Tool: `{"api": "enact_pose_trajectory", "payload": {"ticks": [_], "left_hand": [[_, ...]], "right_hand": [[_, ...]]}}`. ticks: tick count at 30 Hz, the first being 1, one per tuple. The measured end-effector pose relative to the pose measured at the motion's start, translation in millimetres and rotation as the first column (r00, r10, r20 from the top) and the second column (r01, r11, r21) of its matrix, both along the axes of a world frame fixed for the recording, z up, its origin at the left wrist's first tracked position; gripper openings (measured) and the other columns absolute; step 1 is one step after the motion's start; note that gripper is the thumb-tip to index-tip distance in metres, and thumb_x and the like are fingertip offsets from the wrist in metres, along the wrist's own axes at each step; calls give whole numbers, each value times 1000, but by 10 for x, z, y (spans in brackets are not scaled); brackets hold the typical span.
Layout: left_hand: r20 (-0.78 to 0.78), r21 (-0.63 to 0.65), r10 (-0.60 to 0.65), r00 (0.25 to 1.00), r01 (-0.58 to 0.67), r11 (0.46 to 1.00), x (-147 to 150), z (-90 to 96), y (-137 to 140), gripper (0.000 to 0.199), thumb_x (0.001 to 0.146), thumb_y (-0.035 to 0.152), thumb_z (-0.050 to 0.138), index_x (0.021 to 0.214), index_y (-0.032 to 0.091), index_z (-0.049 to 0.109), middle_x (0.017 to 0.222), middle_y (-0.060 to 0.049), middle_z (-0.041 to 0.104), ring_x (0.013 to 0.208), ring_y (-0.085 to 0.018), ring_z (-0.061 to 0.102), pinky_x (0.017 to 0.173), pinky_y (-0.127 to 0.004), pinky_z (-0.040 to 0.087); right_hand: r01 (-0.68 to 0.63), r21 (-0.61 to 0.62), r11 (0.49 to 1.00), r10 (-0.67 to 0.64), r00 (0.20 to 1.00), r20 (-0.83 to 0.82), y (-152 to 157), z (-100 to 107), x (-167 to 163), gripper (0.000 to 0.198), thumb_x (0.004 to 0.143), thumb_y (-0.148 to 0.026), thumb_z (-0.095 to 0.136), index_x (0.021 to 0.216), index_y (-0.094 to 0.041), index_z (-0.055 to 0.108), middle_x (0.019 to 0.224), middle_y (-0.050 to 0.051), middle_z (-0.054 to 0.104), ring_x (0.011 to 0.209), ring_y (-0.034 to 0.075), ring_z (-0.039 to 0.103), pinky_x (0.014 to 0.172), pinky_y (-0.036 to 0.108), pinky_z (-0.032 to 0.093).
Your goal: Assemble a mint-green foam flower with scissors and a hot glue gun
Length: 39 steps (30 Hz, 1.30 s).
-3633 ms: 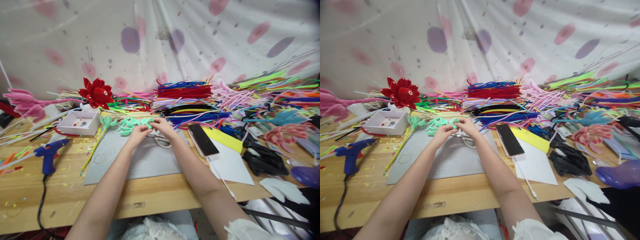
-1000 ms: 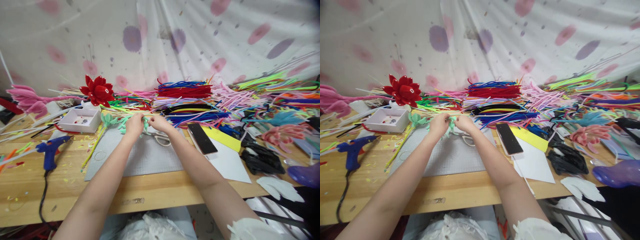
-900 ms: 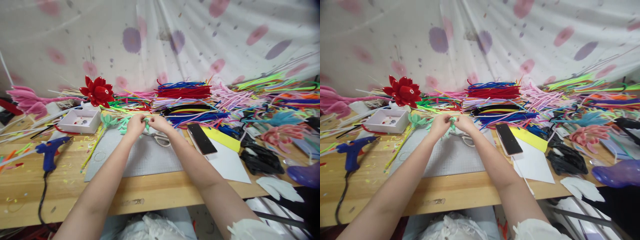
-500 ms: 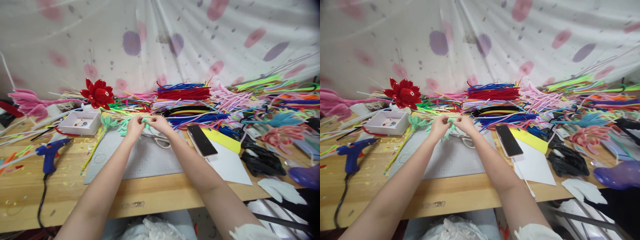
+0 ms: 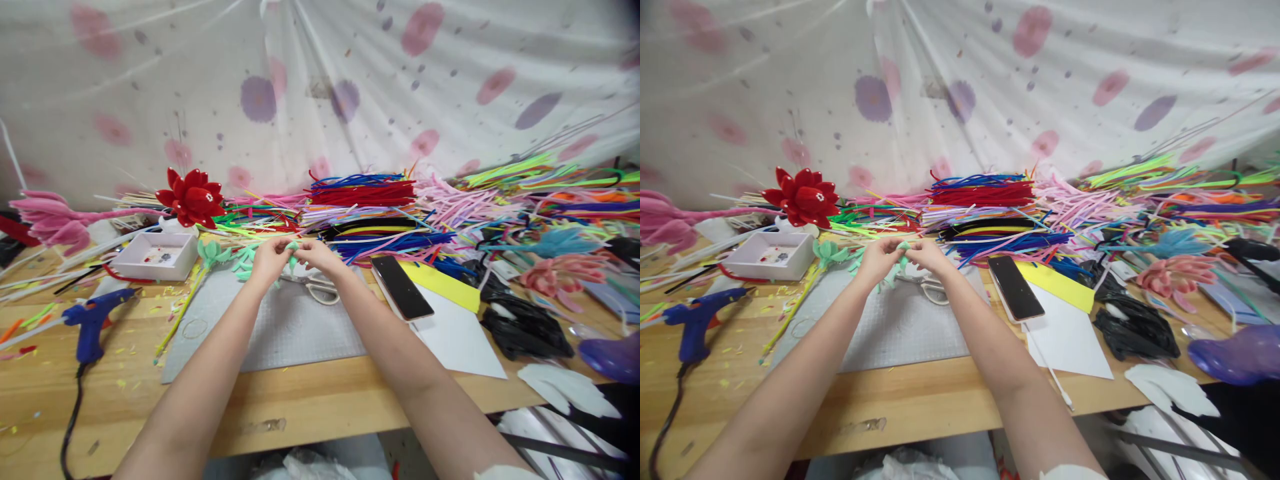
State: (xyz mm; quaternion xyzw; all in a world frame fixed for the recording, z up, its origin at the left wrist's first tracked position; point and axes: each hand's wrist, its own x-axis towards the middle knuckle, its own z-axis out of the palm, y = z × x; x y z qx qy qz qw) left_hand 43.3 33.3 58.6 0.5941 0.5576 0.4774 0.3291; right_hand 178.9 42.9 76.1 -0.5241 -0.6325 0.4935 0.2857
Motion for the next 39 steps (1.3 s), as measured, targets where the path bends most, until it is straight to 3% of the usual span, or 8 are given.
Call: {"api": "enact_pose_trajectory", "payload": {"ticks": [6,10,15,20,22,27,30,39], "left_hand": [[-13,56,-82,997,83,995,-2,32,15,20,67,23,61,84,14,67,81,-5,70,74,-15,61,75,-28,47],[-25,38,-120,992,121,992,-11,30,28,22,68,29,60,84,15,66,76,-3,68,69,-14,59,69,-26,46],[-75,-23,-116,990,115,993,-15,57,-2,21,70,26,57,85,14,63,73,-4,66,63,-14,58,60,-25,45],[-411,23,14,911,-5,1000,26,143,-86,23,68,14,51,89,18,60,81,-4,66,74,-16,59,71,-28,44],[-470,49,50,881,-30,998,56,173,-106,24,68,13,50,90,19,59,85,-4,66,78,-16,59,73,-28,44],[-336,30,9,942,1,1000,85,195,-95,21,68,10,49,86,19,57,84,-3,66,75,-14,59,72,-26,44],[-267,19,-4,964,10,1000,71,180,-79,20,68,10,51,85,17,56,83,-3,66,74,-13,59,70,-25,44],[-462,25,87,883,-85,996,59,192,-109,25,67,10,50,89,19,59,82,-4,66,76,-16,59,72,-28,43]], "right_hand": [[-42,-74,996,28,984,-175,31,-75,51,7,67,-20,53,68,-15,57,59,-3,53,56,5,48,45,12,34],[-48,-63,997,33,975,-218,45,-102,64,4,64,-19,52,65,-16,55,57,-4,51,54,5,47,44,13,33],[16,10,1000,-15,996,-93,23,-61,42,8,67,-20,53,62,-15,53,55,-3,51,52,6,47,42,14,34],[70,108,992,-78,994,79,41,-77,20,10,67,-21,56,61,-16,51,54,-3,53,47,6,46,40,15,36],[70,134,989,-82,993,87,51,-80,19,10,68,-22,57,63,-16,51,56,-3,54,48,6,46,40,15,37],[24,54,998,-24,1000,11,33,-12,38,7,71,-21,55,74,-15,56,67,-2,58,56,6,51,43,13,39],[5,35,999,-4,1000,-20,17,20,35,3,70,-17,54,72,-15,55,63,-2,56,55,6,51,43,13,39],[82,132,988,-94,991,94,94,-107,-33,9,66,-18,57,61,-16,50,55,-3,53,46,6,48,41,16,40]]}}
